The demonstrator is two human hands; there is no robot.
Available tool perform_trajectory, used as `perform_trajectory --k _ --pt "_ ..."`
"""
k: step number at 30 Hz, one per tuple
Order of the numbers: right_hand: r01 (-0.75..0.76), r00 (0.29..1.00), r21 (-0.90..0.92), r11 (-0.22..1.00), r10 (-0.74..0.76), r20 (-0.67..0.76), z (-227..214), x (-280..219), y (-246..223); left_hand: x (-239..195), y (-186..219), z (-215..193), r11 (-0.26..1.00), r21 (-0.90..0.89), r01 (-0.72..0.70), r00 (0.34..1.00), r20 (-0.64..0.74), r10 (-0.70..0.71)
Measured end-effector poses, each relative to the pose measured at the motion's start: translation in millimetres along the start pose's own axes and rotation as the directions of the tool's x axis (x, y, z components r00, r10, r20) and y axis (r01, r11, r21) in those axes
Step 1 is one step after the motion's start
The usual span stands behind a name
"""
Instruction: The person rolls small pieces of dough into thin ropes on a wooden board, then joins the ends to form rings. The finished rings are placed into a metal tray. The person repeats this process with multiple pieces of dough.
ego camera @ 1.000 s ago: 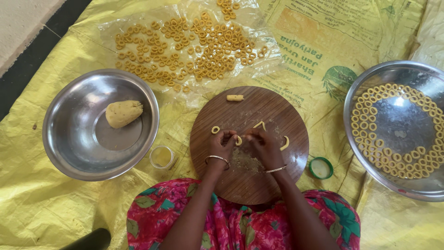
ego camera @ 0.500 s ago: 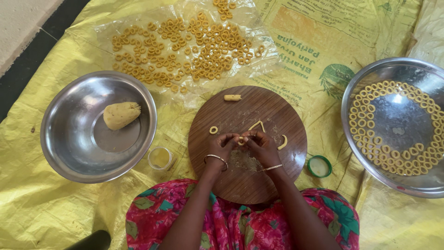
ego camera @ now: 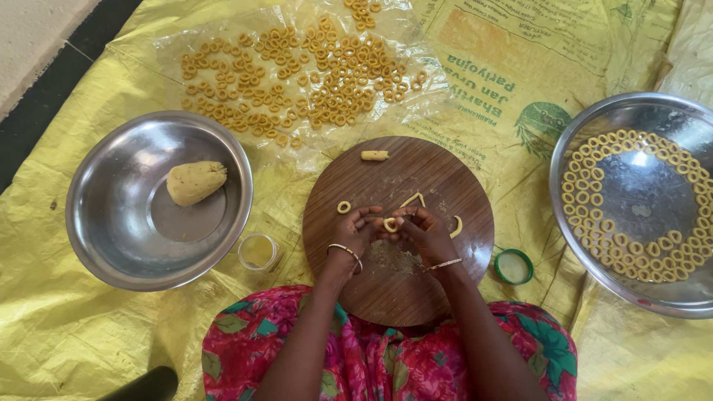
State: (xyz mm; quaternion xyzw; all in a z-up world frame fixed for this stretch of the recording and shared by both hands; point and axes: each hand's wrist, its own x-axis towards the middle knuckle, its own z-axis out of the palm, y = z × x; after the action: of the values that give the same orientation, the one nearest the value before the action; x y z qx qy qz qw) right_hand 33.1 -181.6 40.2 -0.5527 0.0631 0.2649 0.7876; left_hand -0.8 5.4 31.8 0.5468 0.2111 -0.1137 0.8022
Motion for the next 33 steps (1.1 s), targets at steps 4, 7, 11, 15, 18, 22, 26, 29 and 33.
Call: perform_trajectory --k 4,7,11,15,18,22,26,29,33 --pt "0.002 1.0 0.004 1.0 -0.002 0.018 0.5 -0.8 -2.2 0.8 1.3 1.7 0.997 -0.08 0.001 1.0 0.025 0.001" --pt "-0.006 1.0 -0.022 1.0 0.007 0.028 2.8 -2.0 -4.0 1.2 -0.3 0.0 0.998 -0.058 0.003 1.0 0.02 -0.002" --pt "-0.032 0.999 -0.024 0.999 0.032 0.018 5.3 -4.3 -7.0 0.4 -0.7 -1.8 1.0 -0.026 -0.008 1.0 0.018 0.008" --pt "-0.068 0.998 0.066 0.996 0.068 -0.004 7.7 -4.9 -9.3 -0.1 0.9 -0.7 0.999 -0.031 -0.008 1.0 0.017 0.009" --pt "-0.083 0.997 0.096 0.992 0.083 0.008 7.4 -5.9 -10.5 0.0 0.1 0.9 1.0 0.0 -0.016 0.999 0.035 0.016" --pt "-0.104 0.994 0.063 0.993 0.102 0.029 7.6 -7.3 -12.7 1.3 -2.9 0.5 0.997 0.073 -0.024 0.999 0.027 0.022" --pt "-0.062 0.998 0.021 0.998 0.062 0.03 8.6 -8.3 -14.6 5.0 -8.4 -2.5 0.998 0.042 -0.041 0.999 0.023 0.04" --pt "-0.07 0.997 -0.056 0.996 0.073 0.041 8.7 -9.3 -14.7 7.5 -13.4 -5.3 0.994 0.072 -0.077 0.997 0.027 0.075" --pt "-0.099 0.993 -0.024 0.995 0.1 0.068 9.2 -7.9 -15.4 8.4 -15.8 -5.8 0.979 0.173 -0.109 0.993 -0.021 0.114"
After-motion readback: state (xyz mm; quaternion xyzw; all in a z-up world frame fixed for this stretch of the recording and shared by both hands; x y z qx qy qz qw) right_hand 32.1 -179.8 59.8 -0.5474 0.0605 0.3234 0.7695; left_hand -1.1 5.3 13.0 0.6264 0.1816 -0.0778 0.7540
